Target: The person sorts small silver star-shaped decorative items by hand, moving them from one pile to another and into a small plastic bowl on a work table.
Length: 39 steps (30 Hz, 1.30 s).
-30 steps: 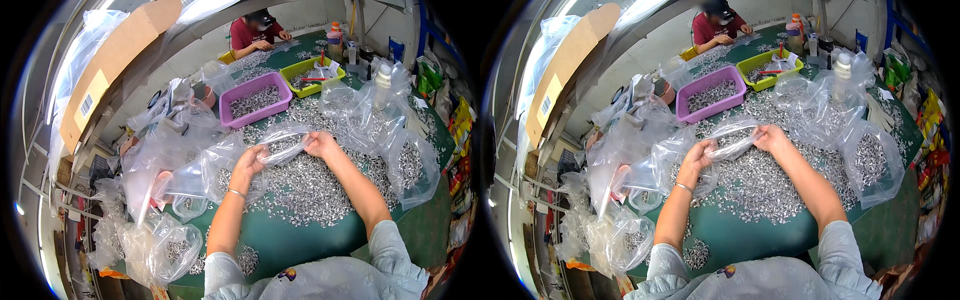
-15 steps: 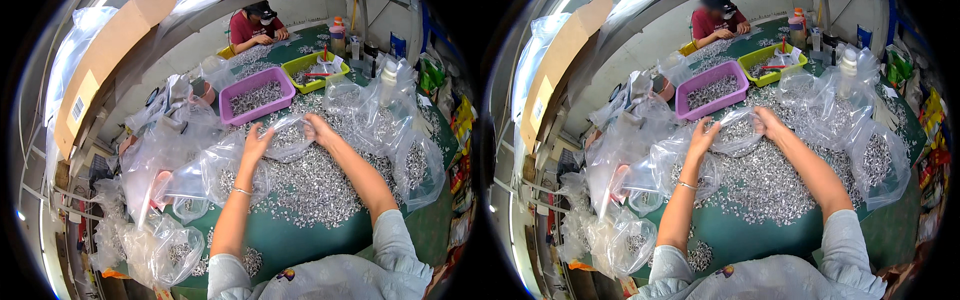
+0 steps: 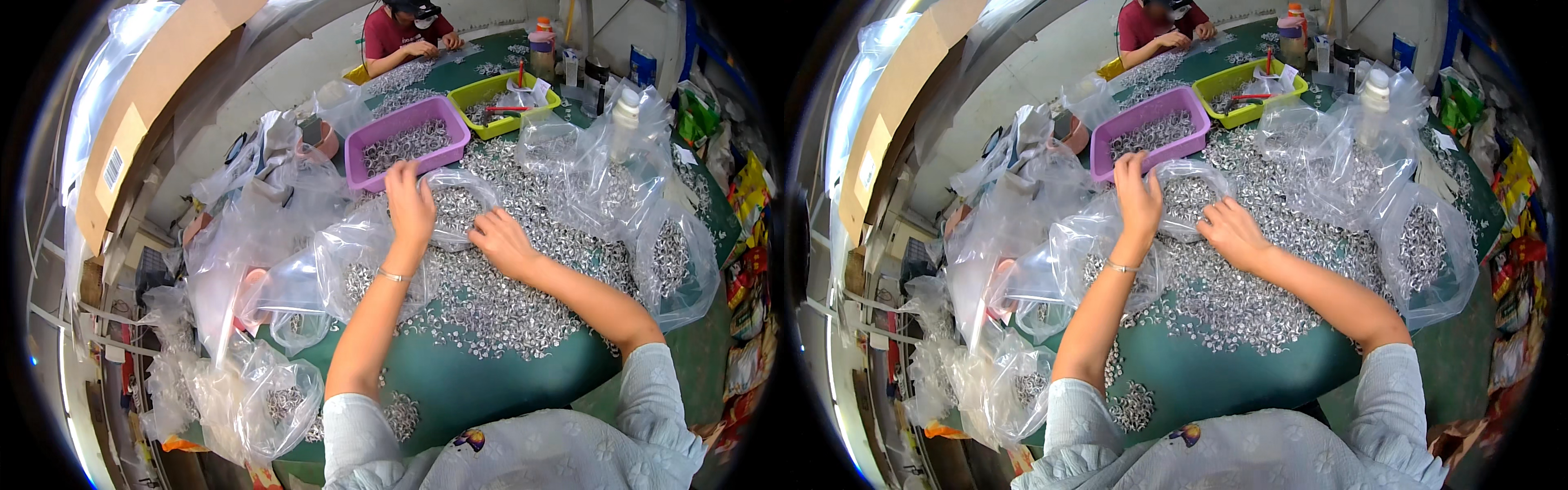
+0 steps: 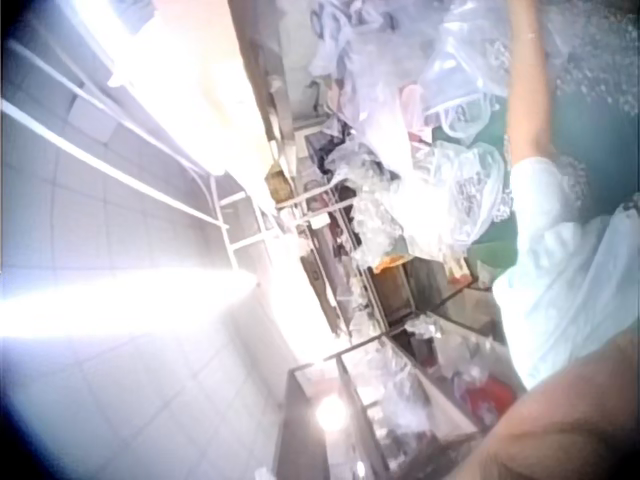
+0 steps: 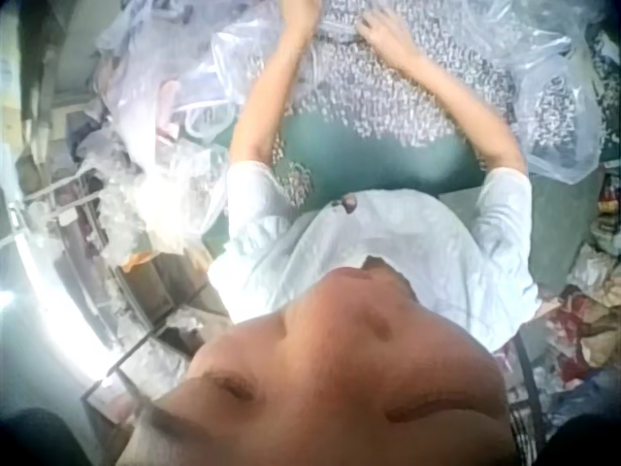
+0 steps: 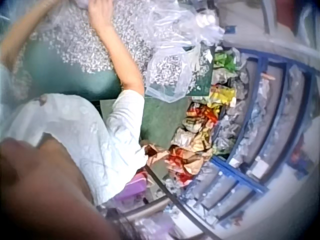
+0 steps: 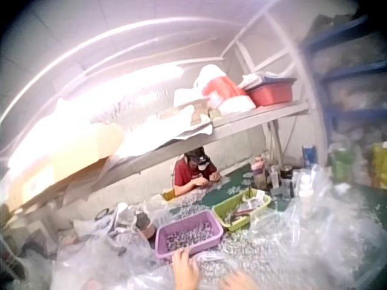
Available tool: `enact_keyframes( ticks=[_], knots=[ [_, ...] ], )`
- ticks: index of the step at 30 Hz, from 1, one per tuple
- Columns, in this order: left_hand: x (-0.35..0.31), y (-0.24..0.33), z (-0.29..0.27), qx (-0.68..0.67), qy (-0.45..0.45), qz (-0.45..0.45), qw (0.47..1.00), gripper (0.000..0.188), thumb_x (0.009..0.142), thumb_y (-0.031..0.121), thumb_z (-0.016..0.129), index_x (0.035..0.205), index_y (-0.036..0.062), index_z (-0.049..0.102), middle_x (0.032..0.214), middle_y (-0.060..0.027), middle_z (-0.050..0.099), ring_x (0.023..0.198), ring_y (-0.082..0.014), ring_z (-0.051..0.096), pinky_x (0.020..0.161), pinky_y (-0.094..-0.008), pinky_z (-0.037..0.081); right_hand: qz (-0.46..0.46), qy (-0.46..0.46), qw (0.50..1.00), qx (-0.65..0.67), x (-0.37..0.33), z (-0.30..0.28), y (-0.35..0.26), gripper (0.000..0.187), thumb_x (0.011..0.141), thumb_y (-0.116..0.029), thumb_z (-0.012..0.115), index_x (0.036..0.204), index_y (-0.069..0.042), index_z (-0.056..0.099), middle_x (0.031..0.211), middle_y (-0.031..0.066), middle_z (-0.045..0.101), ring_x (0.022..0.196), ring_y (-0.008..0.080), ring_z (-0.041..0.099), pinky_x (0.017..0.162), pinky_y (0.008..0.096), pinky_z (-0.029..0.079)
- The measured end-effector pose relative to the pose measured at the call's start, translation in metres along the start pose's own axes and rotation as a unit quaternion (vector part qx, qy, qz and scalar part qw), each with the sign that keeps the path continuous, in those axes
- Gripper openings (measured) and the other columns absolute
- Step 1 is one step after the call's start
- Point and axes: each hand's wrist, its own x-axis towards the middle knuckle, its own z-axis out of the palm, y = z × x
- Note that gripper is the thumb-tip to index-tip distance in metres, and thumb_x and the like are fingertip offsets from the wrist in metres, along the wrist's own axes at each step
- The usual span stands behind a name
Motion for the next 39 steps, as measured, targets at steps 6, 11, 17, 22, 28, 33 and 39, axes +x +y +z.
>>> enact_keyframes(
  ticks=[6, 11, 17, 22, 28, 33, 39],
  knots=[
    [-0.019, -0.005, -0.009, -0.085, -0.362, 0.102, 0.923, 0.031, 0.079, 0.002, 0.065, 0.110, 0.0015, 0.064, 0.110, -0.0181, 0.064, 0.104, -0.0372, 0.060, 0.092, -0.0439, 0.048, -0.003, 0.007, 1.000, 0.023, 0.006, 0.000, -0.004, 0.005, 0.075, -0.007, 0.057, 0.075, -0.005, 0.061, 0.087, 0.0107, 0.053, 0.090, 0.0252, 0.054, 0.079, 0.0357, 0.042],
    [-0.011, -0.010, -0.023, -0.075, -0.383, 0.051, 0.919, 0.026, 0.083, 0.003, 0.062, 0.109, 0.0018, 0.067, 0.115, -0.0198, 0.063, 0.107, -0.0384, 0.059, 0.092, -0.0434, 0.048, 0.040, -0.038, 0.997, 0.052, 0.003, 0.008, -0.004, 0.007, 0.074, -0.004, 0.057, 0.081, -0.001, 0.060, 0.092, 0.0138, 0.054, 0.094, 0.0307, 0.054, 0.082, 0.0421, 0.044],
    [-0.038, 0.076, -0.165, -0.250, -0.209, -0.159, 0.932, 0.020, 0.090, -0.003, 0.054, 0.106, -0.0029, 0.065, 0.109, -0.0153, 0.067, 0.100, -0.0267, 0.065, 0.089, -0.0337, 0.050, 0.037, 0.045, 0.979, 0.197, -0.008, -0.045, -0.085, 0.035, 0.076, 0.002, 0.061, 0.111, -0.001, 0.058, 0.109, 0.0171, 0.056, 0.104, 0.0362, 0.055, 0.089, 0.0413, 0.046],
    [-0.166, 0.127, -0.298, -0.159, 0.036, -0.428, 0.889, 0.020, 0.095, -0.004, 0.047, 0.111, -0.0070, 0.059, 0.113, -0.0140, 0.062, 0.106, -0.0202, 0.060, 0.093, -0.0304, 0.047, 0.027, -0.229, 0.810, 0.540, -0.049, -0.040, -0.180, 0.035, 0.089, -0.004, 0.056, 0.124, 0.000, 0.052, 0.119, 0.0173, 0.055, 0.114, 0.0364, 0.053, 0.097, 0.0433, 0.043],
    [-0.305, 0.167, -0.303, 0.140, -0.126, -0.495, 0.848, 0.053, 0.095, 0.006, 0.045, 0.142, -0.0088, 0.026, 0.148, -0.0289, 0.027, 0.141, -0.0439, 0.021, 0.115, -0.0544, 0.013, 0.017, -0.186, 0.842, 0.507, -0.064, 0.001, -0.248, 0.038, 0.096, -0.013, 0.051, 0.131, -0.001, 0.049, 0.135, 0.0194, 0.049, 0.128, 0.0358, 0.045, 0.109, 0.0431, 0.034],
    [-0.294, 0.152, -0.280, 0.153, -0.195, -0.441, 0.863, 0.057, 0.092, 0.009, 0.052, 0.140, -0.0116, 0.029, 0.148, -0.0327, 0.025, 0.139, -0.0485, 0.022, 0.113, -0.0565, 0.019, 0.013, -0.247, 0.824, 0.510, -0.071, 0.002, -0.255, 0.042, 0.095, -0.010, 0.050, 0.136, -0.002, 0.045, 0.142, 0.0170, 0.045, 0.135, 0.0344, 0.038, 0.114, 0.0435, 0.030],
    [-0.285, 0.152, -0.277, 0.038, -0.165, -0.401, 0.900, 0.053, 0.090, 0.006, 0.054, 0.137, -0.0104, 0.034, 0.144, -0.0318, 0.031, 0.136, -0.0492, 0.027, 0.112, -0.0544, 0.024, 0.040, -0.227, 0.826, 0.514, -0.061, -0.008, -0.256, 0.041, 0.095, -0.010, 0.049, 0.135, -0.001, 0.047, 0.141, 0.0192, 0.046, 0.134, 0.0352, 0.040, 0.113, 0.0439, 0.031]
  ],
)
